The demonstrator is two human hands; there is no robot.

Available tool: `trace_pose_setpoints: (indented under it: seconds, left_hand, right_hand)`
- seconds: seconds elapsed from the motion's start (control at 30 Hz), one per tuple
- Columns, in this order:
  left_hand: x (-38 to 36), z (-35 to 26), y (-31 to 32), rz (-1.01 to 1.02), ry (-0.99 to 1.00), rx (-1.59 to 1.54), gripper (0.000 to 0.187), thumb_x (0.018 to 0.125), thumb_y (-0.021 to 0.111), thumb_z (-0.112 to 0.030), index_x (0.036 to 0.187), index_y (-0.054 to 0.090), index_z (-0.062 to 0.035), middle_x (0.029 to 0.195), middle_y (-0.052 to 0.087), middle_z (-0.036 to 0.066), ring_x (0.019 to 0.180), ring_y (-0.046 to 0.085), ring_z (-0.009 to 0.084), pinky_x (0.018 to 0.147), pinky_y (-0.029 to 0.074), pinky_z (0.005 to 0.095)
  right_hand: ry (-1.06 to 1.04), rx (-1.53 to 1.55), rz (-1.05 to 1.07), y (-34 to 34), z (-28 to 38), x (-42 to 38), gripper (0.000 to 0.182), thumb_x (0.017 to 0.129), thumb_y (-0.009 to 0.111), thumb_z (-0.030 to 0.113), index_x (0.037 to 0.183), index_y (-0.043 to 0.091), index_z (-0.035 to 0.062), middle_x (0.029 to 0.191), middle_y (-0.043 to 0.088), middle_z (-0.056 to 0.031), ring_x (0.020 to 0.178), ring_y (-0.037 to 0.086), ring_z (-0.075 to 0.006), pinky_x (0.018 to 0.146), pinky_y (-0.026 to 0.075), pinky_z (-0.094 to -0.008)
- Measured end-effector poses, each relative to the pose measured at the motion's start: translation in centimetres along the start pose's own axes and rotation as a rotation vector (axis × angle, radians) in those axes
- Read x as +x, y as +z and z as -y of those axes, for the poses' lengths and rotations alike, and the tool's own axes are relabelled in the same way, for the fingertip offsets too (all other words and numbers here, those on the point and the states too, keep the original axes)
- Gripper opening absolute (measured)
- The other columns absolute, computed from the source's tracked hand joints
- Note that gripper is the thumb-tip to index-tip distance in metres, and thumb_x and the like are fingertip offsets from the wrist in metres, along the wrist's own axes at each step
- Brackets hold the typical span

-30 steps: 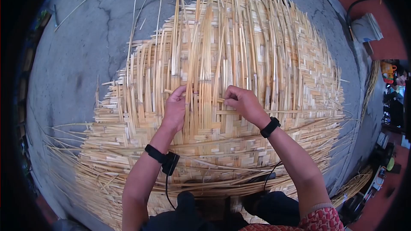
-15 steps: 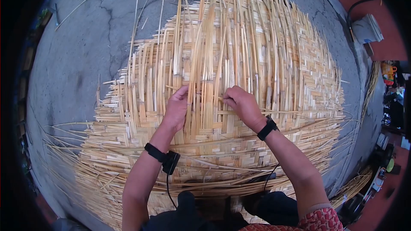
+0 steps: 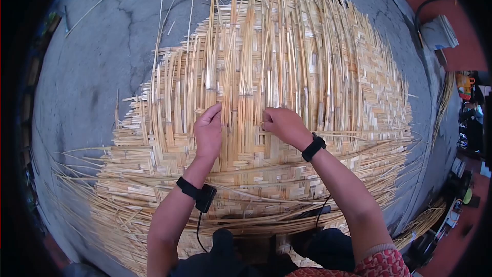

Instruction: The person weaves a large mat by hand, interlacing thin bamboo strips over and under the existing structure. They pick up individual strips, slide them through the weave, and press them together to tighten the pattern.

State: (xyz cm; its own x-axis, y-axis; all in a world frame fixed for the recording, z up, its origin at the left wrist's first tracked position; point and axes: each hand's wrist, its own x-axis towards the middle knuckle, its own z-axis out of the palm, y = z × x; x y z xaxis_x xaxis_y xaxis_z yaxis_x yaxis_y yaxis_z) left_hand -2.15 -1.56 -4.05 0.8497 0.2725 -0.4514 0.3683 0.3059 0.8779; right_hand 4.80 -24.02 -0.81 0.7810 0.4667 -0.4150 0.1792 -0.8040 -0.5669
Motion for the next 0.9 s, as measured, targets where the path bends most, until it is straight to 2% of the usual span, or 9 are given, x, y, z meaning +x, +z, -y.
trace_pose_setpoints:
  seconds: [0.23,0.43,0.57,0.63,0.67,0.73,0.77,0.83,0.9]
  left_hand:
    - [-4.5,-0.4,-2.8,-0.207,-0.075,-0.062,0.024,0.097,0.069,-0.005,0.120,0.070,0.0025,0.099,0.071,0.006,0.086,0.066,0.0104,0.076,0.059,0.0262]
    - [-6.2,0.8,-5.7,-0.249,-0.064,0.027,0.009,0.093,0.070,0.001,0.101,0.069,0.0014,0.091,0.068,0.004,0.073,0.063,0.0102,0.068,0.060,0.0266]
    - [-6.0,1.6,-6.2,-0.167,-0.023,0.181,0.008,0.092,0.069,0.003,0.099,0.068,0.0008,0.094,0.067,0.006,0.073,0.062,0.0106,0.070,0.059,0.0279]
    - [-6.1,1.1,-6.1,-0.172,0.149,0.608,0.025,0.089,0.073,-0.002,0.114,0.067,-0.0008,0.116,0.063,0.016,0.094,0.064,0.0217,0.089,0.056,0.0408]
    - [-6.5,0.8,-5.9,-0.168,0.149,0.604,0.025,0.089,0.073,-0.002,0.114,0.067,-0.0008,0.116,0.063,0.016,0.094,0.064,0.0217,0.089,0.056,0.0408]
    - [-7.8,-0.7,-5.1,-0.214,0.546,1.247,0.054,0.090,0.077,-0.020,0.140,0.058,-0.0092,0.146,0.043,0.029,0.130,0.050,0.0401,0.111,0.040,0.0529]
    - [-8.1,0.0,-5.1,-0.203,0.549,1.243,0.054,0.090,0.077,-0.020,0.140,0.058,-0.0092,0.146,0.043,0.029,0.130,0.050,0.0401,0.111,0.040,0.0529]
    - [-8.3,1.5,-5.7,0.040,0.509,1.591,0.076,0.090,0.074,-0.040,0.156,0.043,-0.0190,0.162,0.019,0.033,0.149,0.022,0.0504,0.121,0.024,0.0561]
    - [-8.6,2.1,-6.2,0.067,0.497,1.602,0.077,0.090,0.072,-0.046,0.156,0.043,-0.0216,0.164,0.016,0.034,0.151,0.018,0.0501,0.122,0.023,0.0562]
  right_hand:
    - [-0.056,-0.029,0.129,-1.8,1.6,0.7,0.020,0.086,0.073,0.022,0.079,0.063,0.0061,0.078,0.067,-0.0113,0.076,0.065,-0.0323,0.069,0.050,-0.0438]
    - [-0.140,-0.215,0.034,-1.7,2.8,-3.0,0.012,0.093,0.064,0.019,0.094,0.064,0.0074,0.086,0.067,-0.0141,0.080,0.067,-0.0357,0.072,0.052,-0.0475]
    - [-0.151,-0.365,0.076,0.2,0.7,-5.4,0.011,0.091,0.058,0.007,0.099,0.065,0.0034,0.093,0.067,-0.0190,0.082,0.070,-0.0386,0.071,0.057,-0.0483]
    - [-0.014,-0.335,0.063,0.4,-0.2,-5.8,0.014,0.095,0.061,0.020,0.100,0.064,0.0077,0.091,0.067,-0.0145,0.085,0.068,-0.0375,0.077,0.055,-0.0475]
    - [-0.011,-0.339,0.062,0.5,-0.7,-5.8,0.014,0.095,0.061,0.020,0.100,0.064,0.0077,0.091,0.067,-0.0145,0.085,0.068,-0.0375,0.077,0.055,-0.0475]
    - [-0.028,-0.173,-0.004,0.4,-1.3,-6.1,0.014,0.094,0.064,0.020,0.099,0.063,0.0079,0.093,0.066,-0.0132,0.086,0.067,-0.0363,0.077,0.054,-0.0470]
    - [-0.018,-0.174,-0.008,0.6,-1.7,-6.1,0.014,0.094,0.064,0.020,0.099,0.063,0.0079,0.093,0.066,-0.0132,0.086,0.067,-0.0363,0.077,0.054,-0.0470]
    - [-0.061,-0.101,-0.046,0.7,-2.0,-6.0,0.016,0.092,0.068,0.022,0.096,0.063,0.0081,0.092,0.067,-0.0112,0.086,0.066,-0.0352,0.076,0.053,-0.0465]
    - [-0.034,-0.088,-0.005,-0.6,-2.0,-6.7,0.016,0.092,0.067,0.023,0.094,0.063,0.0078,0.092,0.067,-0.0116,0.089,0.067,-0.0344,0.077,0.053,-0.0461]
